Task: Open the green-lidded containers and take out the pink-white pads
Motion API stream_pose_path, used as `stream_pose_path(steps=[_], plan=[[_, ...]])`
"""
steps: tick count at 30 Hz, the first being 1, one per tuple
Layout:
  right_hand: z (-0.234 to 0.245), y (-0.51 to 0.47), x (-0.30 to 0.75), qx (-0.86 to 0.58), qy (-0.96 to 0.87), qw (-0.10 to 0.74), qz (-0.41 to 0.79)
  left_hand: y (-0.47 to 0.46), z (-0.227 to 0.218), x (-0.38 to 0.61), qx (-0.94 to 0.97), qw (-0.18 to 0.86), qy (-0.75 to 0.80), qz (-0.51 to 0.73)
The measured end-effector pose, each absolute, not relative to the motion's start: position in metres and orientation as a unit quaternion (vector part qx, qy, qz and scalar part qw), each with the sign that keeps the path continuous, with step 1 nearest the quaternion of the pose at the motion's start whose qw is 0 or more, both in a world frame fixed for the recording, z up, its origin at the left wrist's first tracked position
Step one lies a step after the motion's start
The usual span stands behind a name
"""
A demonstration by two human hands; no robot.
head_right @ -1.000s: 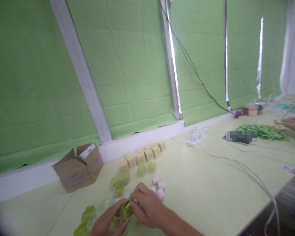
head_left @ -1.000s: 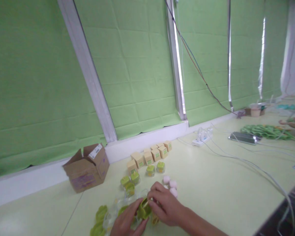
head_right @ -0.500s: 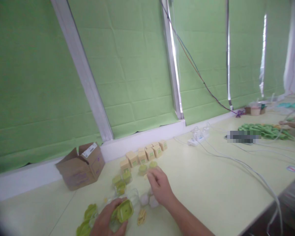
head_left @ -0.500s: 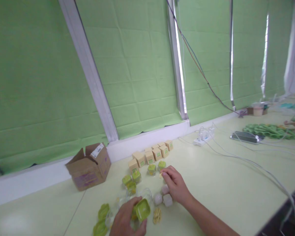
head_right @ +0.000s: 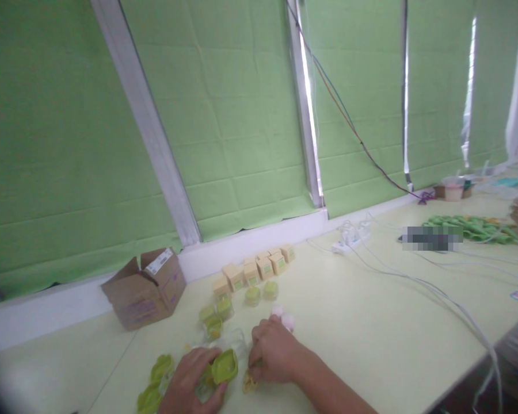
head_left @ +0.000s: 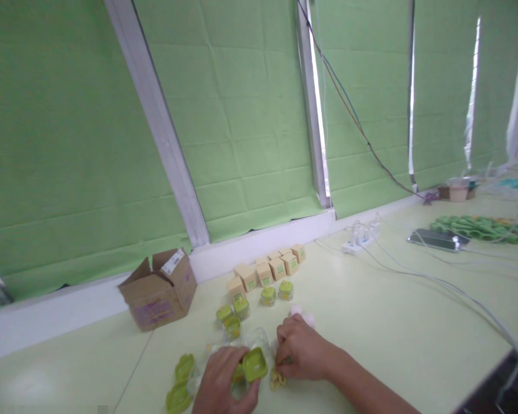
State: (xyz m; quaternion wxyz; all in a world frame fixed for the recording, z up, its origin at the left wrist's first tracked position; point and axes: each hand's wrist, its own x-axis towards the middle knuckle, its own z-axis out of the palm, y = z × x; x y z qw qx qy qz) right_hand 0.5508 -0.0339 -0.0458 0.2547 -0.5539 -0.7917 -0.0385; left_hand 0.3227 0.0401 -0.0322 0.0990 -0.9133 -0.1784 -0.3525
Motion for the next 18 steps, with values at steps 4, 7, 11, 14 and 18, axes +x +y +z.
stream_pose_path(steps=[4, 7, 11, 14, 18], plan=[[-0.043, -0.032, 0.554, -0.571, -0.787, 0.232, -0.023, 0.038, -0.033, 0.326, -0.930, 0.088, -0.157, -0.319], [-0.039, -0.033, 0.556, -0.589, -0.765, 0.259, -0.023, 0.037, -0.032, 0.327, -0.939, 0.092, -0.148, -0.296], [-0.034, -0.036, 0.558, -0.622, -0.726, 0.293, -0.019, 0.036, -0.032, 0.326, -0.947, 0.088, -0.161, -0.264], [-0.033, -0.037, 0.560, -0.633, -0.713, 0.302, -0.015, 0.037, -0.033, 0.325, -0.951, 0.078, -0.183, -0.235], [-0.034, -0.036, 0.561, -0.640, -0.705, 0.306, -0.011, 0.036, -0.035, 0.325, -0.948, 0.069, -0.232, -0.206]])
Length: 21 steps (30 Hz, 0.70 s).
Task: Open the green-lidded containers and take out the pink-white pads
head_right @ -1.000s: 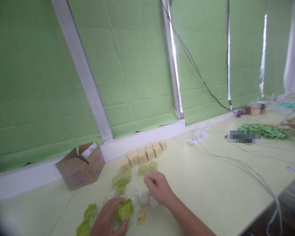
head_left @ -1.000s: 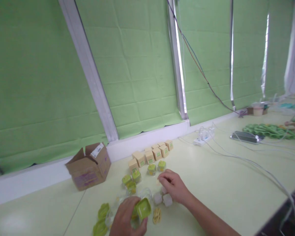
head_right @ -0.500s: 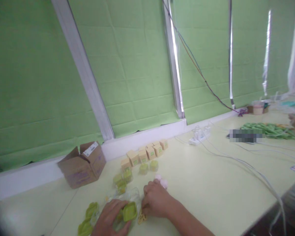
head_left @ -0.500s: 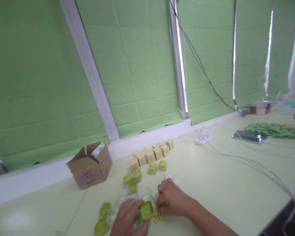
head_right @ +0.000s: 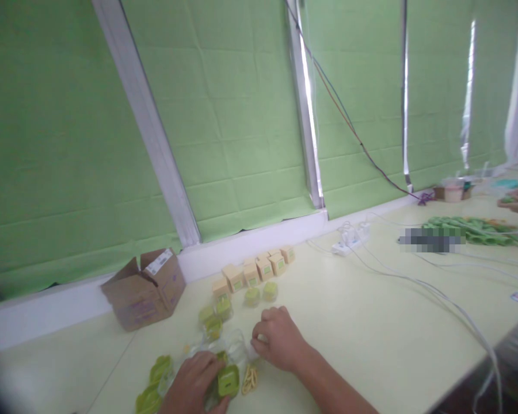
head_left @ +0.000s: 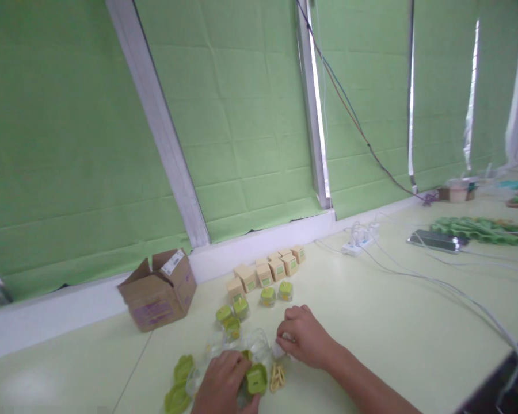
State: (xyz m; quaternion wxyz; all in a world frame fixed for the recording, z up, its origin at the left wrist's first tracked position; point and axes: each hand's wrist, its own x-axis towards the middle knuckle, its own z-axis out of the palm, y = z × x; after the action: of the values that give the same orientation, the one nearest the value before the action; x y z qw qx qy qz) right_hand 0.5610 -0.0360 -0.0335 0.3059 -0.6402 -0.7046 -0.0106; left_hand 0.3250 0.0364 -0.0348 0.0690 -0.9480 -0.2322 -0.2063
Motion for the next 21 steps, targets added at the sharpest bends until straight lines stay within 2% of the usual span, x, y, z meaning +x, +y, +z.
stream_pose_path(steps=[7, 14, 21], plan=[[-0.038, -0.033, 0.564, -0.650, -0.691, 0.317, -0.001, 0.034, -0.028, 0.326, -0.929, 0.054, -0.330, -0.157], [-0.039, -0.033, 0.562, -0.659, -0.672, 0.337, 0.014, 0.043, -0.030, 0.319, -0.920, 0.073, -0.358, -0.145], [-0.041, -0.014, 0.577, -0.707, -0.604, 0.366, 0.033, 0.053, -0.041, 0.312, -0.917, 0.097, -0.322, -0.213]])
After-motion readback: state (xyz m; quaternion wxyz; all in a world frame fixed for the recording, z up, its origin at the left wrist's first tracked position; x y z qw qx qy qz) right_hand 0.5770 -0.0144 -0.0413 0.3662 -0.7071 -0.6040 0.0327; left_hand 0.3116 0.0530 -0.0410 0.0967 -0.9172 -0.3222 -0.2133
